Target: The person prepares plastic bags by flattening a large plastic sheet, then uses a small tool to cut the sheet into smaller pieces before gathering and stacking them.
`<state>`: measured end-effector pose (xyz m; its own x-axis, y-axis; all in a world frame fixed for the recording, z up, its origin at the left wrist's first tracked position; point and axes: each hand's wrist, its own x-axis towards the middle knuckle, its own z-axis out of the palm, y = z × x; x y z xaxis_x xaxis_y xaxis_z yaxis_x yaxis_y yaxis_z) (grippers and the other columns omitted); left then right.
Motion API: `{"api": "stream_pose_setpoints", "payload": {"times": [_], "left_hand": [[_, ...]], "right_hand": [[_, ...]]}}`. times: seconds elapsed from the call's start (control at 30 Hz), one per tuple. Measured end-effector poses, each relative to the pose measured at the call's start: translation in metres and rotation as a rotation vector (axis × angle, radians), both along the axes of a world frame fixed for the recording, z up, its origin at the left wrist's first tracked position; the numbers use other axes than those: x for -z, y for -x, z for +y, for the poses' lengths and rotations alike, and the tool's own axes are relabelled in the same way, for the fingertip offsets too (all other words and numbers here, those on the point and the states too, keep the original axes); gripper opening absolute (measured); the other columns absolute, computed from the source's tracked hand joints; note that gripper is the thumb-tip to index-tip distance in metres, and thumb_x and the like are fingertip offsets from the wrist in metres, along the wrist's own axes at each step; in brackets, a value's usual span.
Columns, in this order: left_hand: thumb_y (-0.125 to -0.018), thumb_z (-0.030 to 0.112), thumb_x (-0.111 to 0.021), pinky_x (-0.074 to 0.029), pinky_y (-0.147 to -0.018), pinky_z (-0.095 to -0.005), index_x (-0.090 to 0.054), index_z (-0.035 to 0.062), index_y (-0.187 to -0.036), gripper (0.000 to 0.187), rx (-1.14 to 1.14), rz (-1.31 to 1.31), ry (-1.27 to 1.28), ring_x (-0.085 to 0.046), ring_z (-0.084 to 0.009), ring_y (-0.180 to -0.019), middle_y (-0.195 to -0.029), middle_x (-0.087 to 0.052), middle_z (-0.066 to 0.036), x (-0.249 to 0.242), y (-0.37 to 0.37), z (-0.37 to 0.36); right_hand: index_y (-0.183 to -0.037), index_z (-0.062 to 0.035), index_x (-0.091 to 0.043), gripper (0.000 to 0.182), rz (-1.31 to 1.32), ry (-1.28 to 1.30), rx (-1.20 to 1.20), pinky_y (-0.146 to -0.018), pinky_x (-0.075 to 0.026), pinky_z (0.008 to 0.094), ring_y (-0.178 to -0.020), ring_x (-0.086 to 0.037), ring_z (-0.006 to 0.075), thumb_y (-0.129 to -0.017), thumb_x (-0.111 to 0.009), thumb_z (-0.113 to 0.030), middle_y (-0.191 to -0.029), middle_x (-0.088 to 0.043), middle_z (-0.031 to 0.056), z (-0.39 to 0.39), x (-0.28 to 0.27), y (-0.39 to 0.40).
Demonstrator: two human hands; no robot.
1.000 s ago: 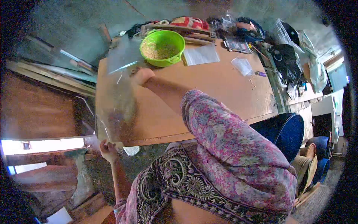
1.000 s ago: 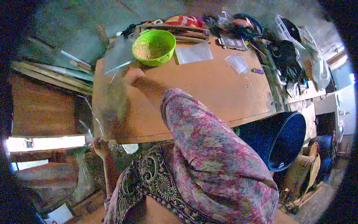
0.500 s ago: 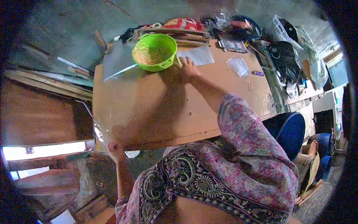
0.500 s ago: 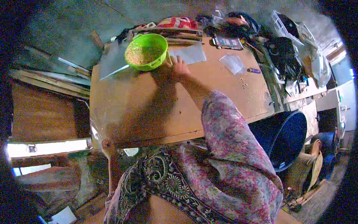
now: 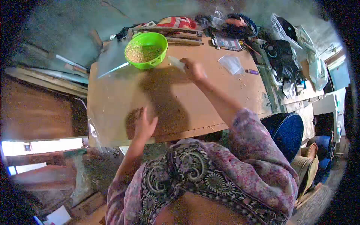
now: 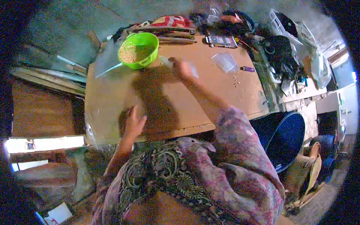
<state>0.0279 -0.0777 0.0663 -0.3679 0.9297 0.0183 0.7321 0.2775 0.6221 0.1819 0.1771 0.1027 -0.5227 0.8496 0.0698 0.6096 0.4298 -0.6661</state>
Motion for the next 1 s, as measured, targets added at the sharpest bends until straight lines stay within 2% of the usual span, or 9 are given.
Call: {"api": "stream_pose_setpoints", "payload": {"times": [0.1, 0.2, 0.33, 0.37, 0.43, 0.53, 0.83, 0.93, 1.0], "left_hand": [[-0.071, 0.028, -0.061, -0.036, -0.085, -0.0377, -0.035, 0.0021, -0.119, 0.060, -0.068, -0.308, -0.151, -0.046, -0.0269, -0.102, -0.116, -0.043, -0.018, -0.006, -0.027, 0.042], [-0.067, 0.030, -0.065, -0.039, -0.081, -0.0361, -0.036, 0.0112, -0.117, 0.060, -0.088, -1.240, -0.100, -0.049, -0.0234, -0.094, -0.106, -0.051, -0.009, -0.008, -0.027, 0.082], [-0.065, 0.027, -0.067, -0.040, -0.075, -0.0352, -0.041, 0.0113, -0.110, 0.054, -0.284, -1.231, -0.080, -0.050, -0.0181, -0.086, -0.096, -0.053, -0.005, -0.020, -0.051, 0.099], [-0.068, 0.023, -0.066, -0.041, -0.072, -0.0322, -0.047, 0.0079, -0.103, 0.043, -0.275, -1.166, -0.097, -0.052, -0.0164, -0.080, -0.090, -0.055, -0.004, -0.015, -0.055, 0.101], [-0.070, 0.019, -0.064, -0.042, -0.070, -0.0291, -0.054, 0.0045, -0.096, 0.032, -0.268, -1.100, -0.107, -0.053, -0.0147, -0.075, -0.085, -0.058, -0.004, -0.027, -0.066, 0.099], [-0.071, 0.020, -0.062, -0.042, -0.068, -0.0291, -0.056, 0.0031, -0.090, 0.026, -0.270, -0.937, -0.079, -0.053, -0.0149, -0.073, -0.079, -0.058, -0.004, -0.031, -0.071, 0.100], [-0.077, 0.034, -0.052, -0.041, -0.073, -0.0338, -0.052, -0.0014, -0.095, 0.040, -0.199, -1.073, -0.167, -0.052, -0.0227, -0.081, -0.089, -0.056, -0.014, 0.054, -0.039, 0.118], [-0.075, 0.043, -0.052, -0.037, -0.082, -0.0373, -0.047, -0.0037, -0.101, 0.054, 0.081, -0.771, -0.290, -0.049, -0.0289, -0.093, -0.099, -0.051, -0.019, 0.020, -0.053, 0.102], [-0.074, 0.049, -0.051, -0.033, -0.088, -0.0384, -0.043, -0.0033, -0.106, 0.062, -0.033, 0.189, -0.238, -0.045, -0.0318, -0.100, -0.105, -0.048, -0.021, -0.023, -0.078, 0.090]], "right_hand": [[-0.110, -0.0068, -0.048, 0.034, 1.041, 0.737, 0.169, -0.049, -0.045, 0.0273, -0.064, -0.056, 0.0149, -0.077, -0.042, 0.002, -0.082, -0.058, 0.0085, -0.012, 0.004, -0.010], [-0.112, -0.0080, -0.047, 0.036, 1.001, 0.913, 0.343, -0.045, -0.042, 0.0248, -0.064, -0.054, 0.0139, -0.077, -0.041, 0.003, -0.085, -0.056, 0.0048, -0.037, -0.016, -0.024], [-0.114, -0.0121, -0.046, 0.043, 0.495, 0.523, 0.228, -0.057, -0.047, 0.0267, -0.071, -0.055, 0.0204, -0.074, -0.045, 0.002, -0.098, -0.052, 0.0098, -0.047, 0.009, -0.057], [-0.114, -0.0121, -0.046, 0.043, 0.496, 0.522, 0.232, -0.057, -0.047, 0.0267, -0.071, -0.055, 0.0204, -0.074, -0.045, 0.002, -0.098, -0.052, 0.0098, -0.045, 0.019, -0.066], [-0.113, -0.0168, -0.048, 0.045, 0.010, -0.654, 0.042, -0.071, -0.047, 0.0320, -0.084, -0.054, 0.0299, -0.071, -0.052, -0.003, -0.108, -0.048, 0.0126, -0.050, 0.024, -0.078], [-0.111, -0.0191, -0.050, 0.044, -0.267, -0.816, -0.247, -0.081, -0.044, 0.0342, -0.096, -0.049, 0.0328, -0.069, -0.056, -0.008, -0.117, -0.043, 0.0128, -0.079, -0.011, -0.088], [-0.094, -0.0063, -0.058, 0.022, 0.094, -0.366, -0.271, -0.066, -0.047, 0.0327, -0.077, -0.057, 0.0260, -0.076, -0.053, -0.017, -0.091, -0.059, 0.0097, -0.090, 0.010, -0.078], [-0.087, -0.0036, -0.059, 0.021, 0.310, 0.014, 0.061, -0.056, -0.046, 0.0313, -0.060, -0.057, 0.0199, -0.077, -0.055, -0.022, -0.072, -0.060, 0.0086, -0.076, -0.007, -0.081], [-0.083, -0.0011, -0.059, 0.023, 0.492, 0.263, 0.220, -0.053, -0.045, 0.0300, -0.054, -0.054, 0.0156, -0.076, -0.059, -0.023, -0.063, -0.059, 0.0076, -0.071, -0.013, -0.080]]}}
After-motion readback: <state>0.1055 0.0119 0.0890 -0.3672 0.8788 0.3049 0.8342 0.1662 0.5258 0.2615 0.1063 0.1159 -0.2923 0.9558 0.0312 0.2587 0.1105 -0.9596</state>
